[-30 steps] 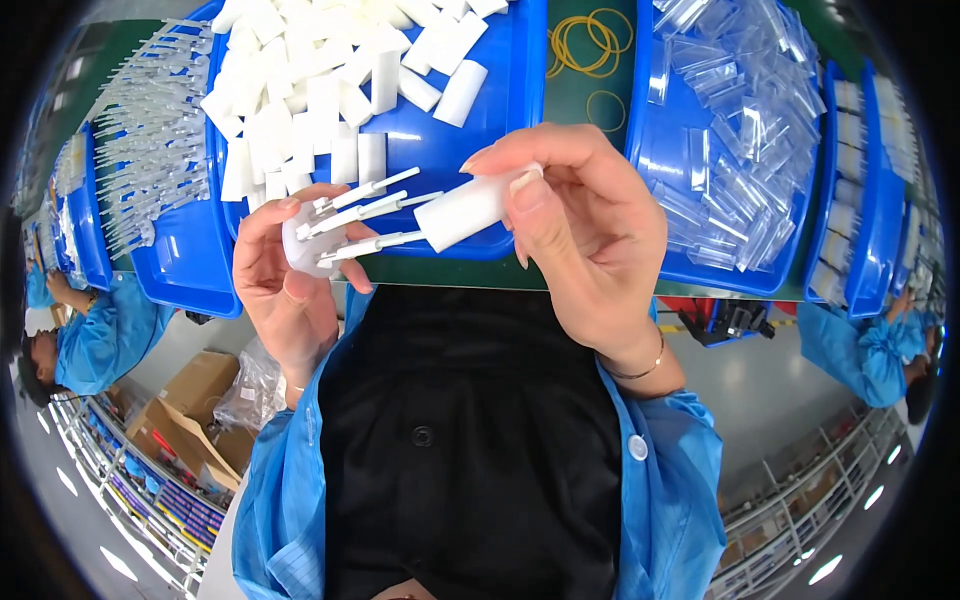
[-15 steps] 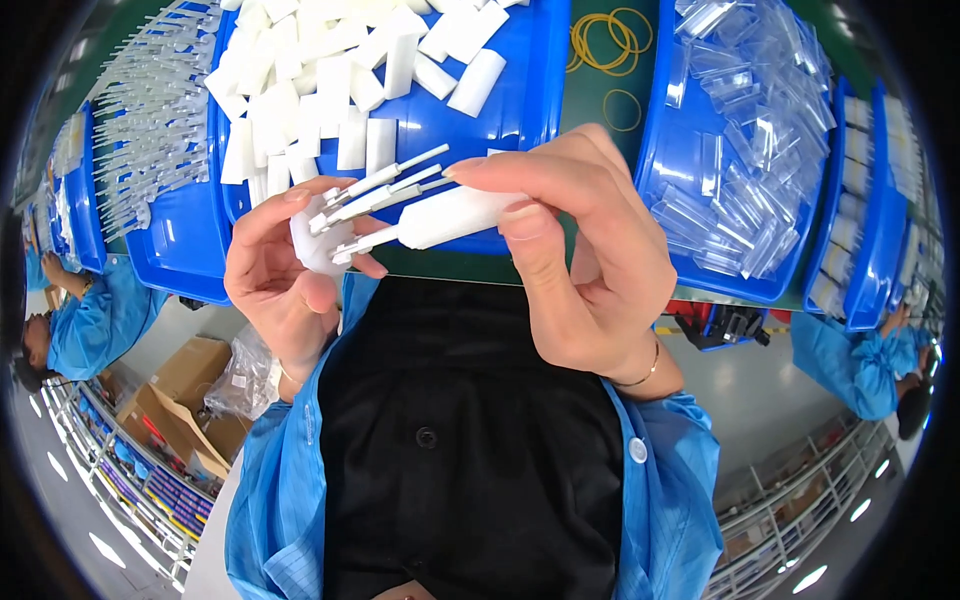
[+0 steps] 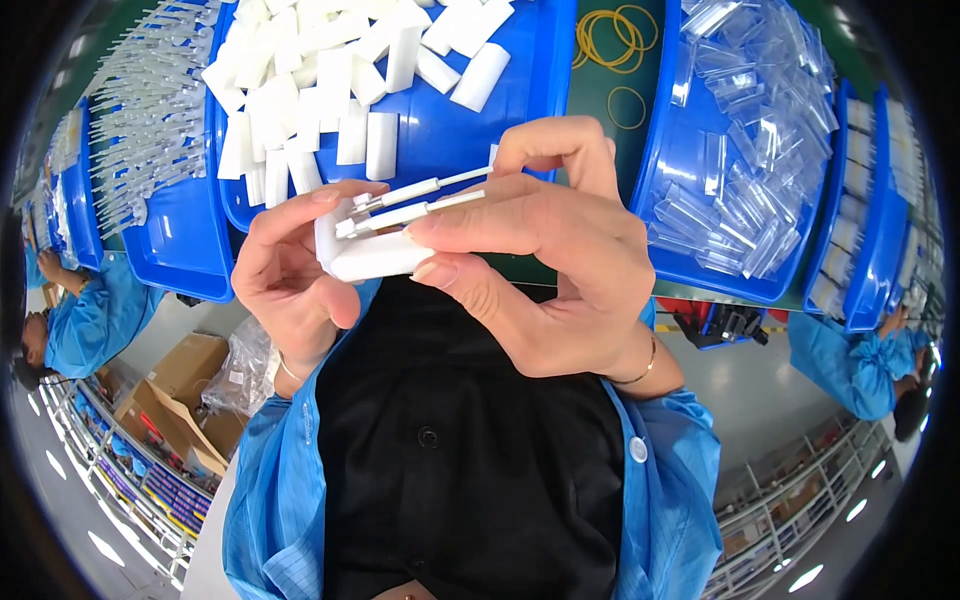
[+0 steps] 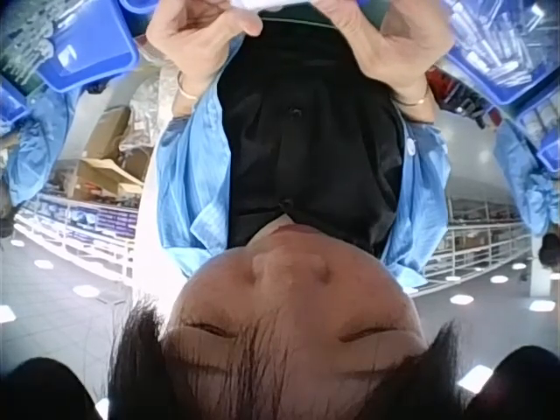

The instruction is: The person assembles components by mounting foam pieces onto the prongs of a plastic base, sliding clear plastic sleeves over them, and securing the assembly with a rubber band by hand.

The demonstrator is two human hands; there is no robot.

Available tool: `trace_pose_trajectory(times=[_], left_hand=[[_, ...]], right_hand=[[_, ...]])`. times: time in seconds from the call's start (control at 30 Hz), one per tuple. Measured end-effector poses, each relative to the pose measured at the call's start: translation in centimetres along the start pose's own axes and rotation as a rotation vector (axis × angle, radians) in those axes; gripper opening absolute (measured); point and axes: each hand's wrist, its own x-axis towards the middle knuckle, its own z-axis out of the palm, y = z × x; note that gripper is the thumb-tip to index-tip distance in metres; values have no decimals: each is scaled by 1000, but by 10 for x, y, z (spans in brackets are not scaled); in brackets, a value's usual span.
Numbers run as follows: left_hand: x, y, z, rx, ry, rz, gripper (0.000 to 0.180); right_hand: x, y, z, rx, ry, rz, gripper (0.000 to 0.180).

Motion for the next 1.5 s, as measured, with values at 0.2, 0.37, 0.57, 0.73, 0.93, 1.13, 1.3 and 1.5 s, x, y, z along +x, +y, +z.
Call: trace_pose_trajectory(times=[0.2, 0.37, 0.57, 0.73, 0.93, 1.13, 1.3, 1.5], left_hand=[[2, -6, -6, -377, 120, -48, 51], [3, -6, -18, -349, 192, 16, 50], [4, -3, -11, -284, 127, 15, 45], [5, -8, -14, -352, 110, 43, 30], [5, -7, -13, -210, 126, 63, 18], [-1, 2, -14, -142, 37, -36, 20], [-7, 7, -14, -86, -20, -170, 22], [-17, 8, -17, -176, 6, -262, 23]], right_hand=[[3, 3, 4, -34, 382, 101, 18], [1, 7, -1, -775, 54, 148, 36], [3, 5, 15, -757, -150, 167, 31], [1, 8, 11, -649, -145, 138, 28], [-1, 0, 0, -515, -310, 331, 29], [-6, -2, 0, -525, -393, 229, 26], [-9, 2, 3, -475, -348, 137, 20], [-18, 25, 11, -331, -203, 33, 21]])
